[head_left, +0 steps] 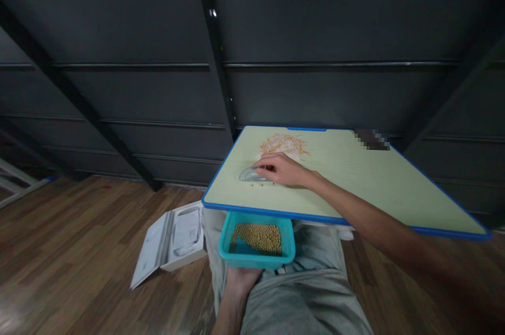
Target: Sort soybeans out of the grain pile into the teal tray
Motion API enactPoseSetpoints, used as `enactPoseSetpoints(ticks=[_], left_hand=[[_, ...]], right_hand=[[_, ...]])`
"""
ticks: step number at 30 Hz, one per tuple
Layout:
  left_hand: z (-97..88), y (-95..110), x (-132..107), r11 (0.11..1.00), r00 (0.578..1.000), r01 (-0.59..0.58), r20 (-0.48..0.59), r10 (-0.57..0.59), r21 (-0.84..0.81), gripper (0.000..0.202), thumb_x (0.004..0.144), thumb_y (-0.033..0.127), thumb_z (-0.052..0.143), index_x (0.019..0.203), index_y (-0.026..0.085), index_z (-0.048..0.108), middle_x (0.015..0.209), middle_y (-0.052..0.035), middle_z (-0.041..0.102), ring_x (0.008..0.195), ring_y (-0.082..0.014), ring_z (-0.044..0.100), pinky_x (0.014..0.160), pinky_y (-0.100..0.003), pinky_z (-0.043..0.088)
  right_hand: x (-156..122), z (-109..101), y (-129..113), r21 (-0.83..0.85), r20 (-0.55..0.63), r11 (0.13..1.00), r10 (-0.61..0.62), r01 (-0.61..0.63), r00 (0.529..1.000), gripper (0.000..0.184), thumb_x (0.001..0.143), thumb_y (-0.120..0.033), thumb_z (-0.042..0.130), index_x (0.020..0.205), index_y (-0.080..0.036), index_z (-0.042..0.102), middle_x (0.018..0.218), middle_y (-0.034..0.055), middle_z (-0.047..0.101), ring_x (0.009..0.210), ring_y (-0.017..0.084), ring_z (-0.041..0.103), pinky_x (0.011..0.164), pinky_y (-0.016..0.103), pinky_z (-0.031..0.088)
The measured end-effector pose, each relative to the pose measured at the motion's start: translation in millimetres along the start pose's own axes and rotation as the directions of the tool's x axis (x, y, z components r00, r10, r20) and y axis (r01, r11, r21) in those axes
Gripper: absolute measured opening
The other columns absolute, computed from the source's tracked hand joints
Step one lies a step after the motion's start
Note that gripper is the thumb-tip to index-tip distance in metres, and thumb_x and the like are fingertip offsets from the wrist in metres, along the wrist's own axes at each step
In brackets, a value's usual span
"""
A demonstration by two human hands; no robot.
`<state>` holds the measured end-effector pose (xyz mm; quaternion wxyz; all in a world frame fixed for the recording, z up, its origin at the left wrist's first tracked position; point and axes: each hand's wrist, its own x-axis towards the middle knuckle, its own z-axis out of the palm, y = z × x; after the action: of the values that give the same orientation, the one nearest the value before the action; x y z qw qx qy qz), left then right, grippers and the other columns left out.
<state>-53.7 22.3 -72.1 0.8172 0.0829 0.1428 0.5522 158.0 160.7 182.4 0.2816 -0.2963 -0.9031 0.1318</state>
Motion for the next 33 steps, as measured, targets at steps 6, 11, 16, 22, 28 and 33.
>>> enactPoseSetpoints(ticks=[6, 11, 16, 22, 28, 33], left_hand=[[-5.3, 0.3, -0.8, 0.999, 0.997, 0.035, 0.077, -0.032, -0.028, 0.047, 0.106, 0.045, 0.037, 0.134, 0.032, 0.072, 0.127, -0.004, 0.081, 0.126, -0.0291, 0.071, 0.123, -0.053, 0.039], [-4.1, -2.2, -6.7, 0.997, 1.0, -0.004, -0.003, 0.003, -0.077, 0.047, 0.106, 0.043, 0.038, 0.142, 0.031, 0.066, 0.132, -0.0089, 0.078, 0.125, -0.0324, 0.071, 0.122, -0.063, 0.039], [0.1, -8.7, -8.7, 0.996, 1.0, 0.026, -0.008, -0.027, -0.086, 0.047, 0.104, 0.042, 0.042, 0.145, 0.031, 0.063, 0.136, -0.0108, 0.076, 0.129, -0.0334, 0.068, 0.121, -0.064, 0.039], [12.5, -18.3, -8.7, 0.991, 0.995, 0.092, 0.059, -0.086, -0.095, 0.047, 0.105, 0.038, 0.036, 0.135, 0.03, 0.071, 0.129, -0.0088, 0.08, 0.126, -0.0316, 0.07, 0.124, -0.064, 0.034], [38.4, -21.1, -14.2, 0.991, 0.992, 0.118, 0.042, -0.115, -0.067, 0.045, 0.104, 0.041, 0.041, 0.119, 0.024, 0.08, 0.13, -0.0093, 0.079, 0.126, -0.0324, 0.07, 0.124, -0.062, 0.035], [39.3, -31.0, -14.4, 0.992, 0.994, 0.113, 0.013, -0.113, -0.062, 0.042, 0.103, 0.042, 0.043, 0.123, 0.03, 0.078, 0.133, -0.0063, 0.078, 0.14, -0.0335, 0.06, 0.125, -0.065, 0.033]], right_hand=[[0.1, -0.4, -6.5, 0.115, 0.051, 0.993, -0.003, -0.002, 0.999, 0.019, 0.099, -0.021, 0.063, 0.105, -0.019, 0.081, 0.094, 0.0051, 0.078, 0.081, 0.016, 0.066, 0.077, 0.029, 0.048], [-1.2, -1.8, -14.5, 0.19, 0.089, 0.982, -0.005, -0.012, 0.996, 0.019, 0.094, -0.023, 0.065, 0.099, -0.017, 0.082, 0.084, 0.0033, 0.076, 0.071, 0.013, 0.063, 0.067, 0.027, 0.046], [-2.7, 0.8, -23.5, 0.278, 0.171, 0.96, -0.008, -0.041, 0.985, 0.016, 0.089, -0.022, 0.068, 0.095, -0.016, 0.082, 0.074, 0.0019, 0.074, 0.064, 0.012, 0.063, 0.063, 0.025, 0.049], [-6.1, 5.9, -28.1, 0.392, 0.223, 0.917, -0.019, -0.071, 0.975, 0.011, 0.083, -0.017, 0.072, 0.091, -0.015, 0.079, 0.068, 0.0006, 0.073, 0.062, 0.012, 0.068, 0.061, 0.023, 0.052], [-3.4, -4.0, -19.6, 0.367, 0.234, 0.925, 0.011, -0.099, 0.972, 0.012, 0.088, -0.024, 0.072, 0.093, -0.015, 0.079, 0.071, 0.0013, 0.074, 0.062, 0.012, 0.066, 0.061, 0.024, 0.05], [-14.5, -37.6, 6.7, 0.169, -0.047, 0.979, 0.122, -0.112, 0.991, 0.016, 0.094, -0.027, 0.067, 0.097, -0.016, 0.079, 0.09, 0.0057, 0.078, 0.078, 0.016, 0.065, 0.074, 0.03, 0.049]])
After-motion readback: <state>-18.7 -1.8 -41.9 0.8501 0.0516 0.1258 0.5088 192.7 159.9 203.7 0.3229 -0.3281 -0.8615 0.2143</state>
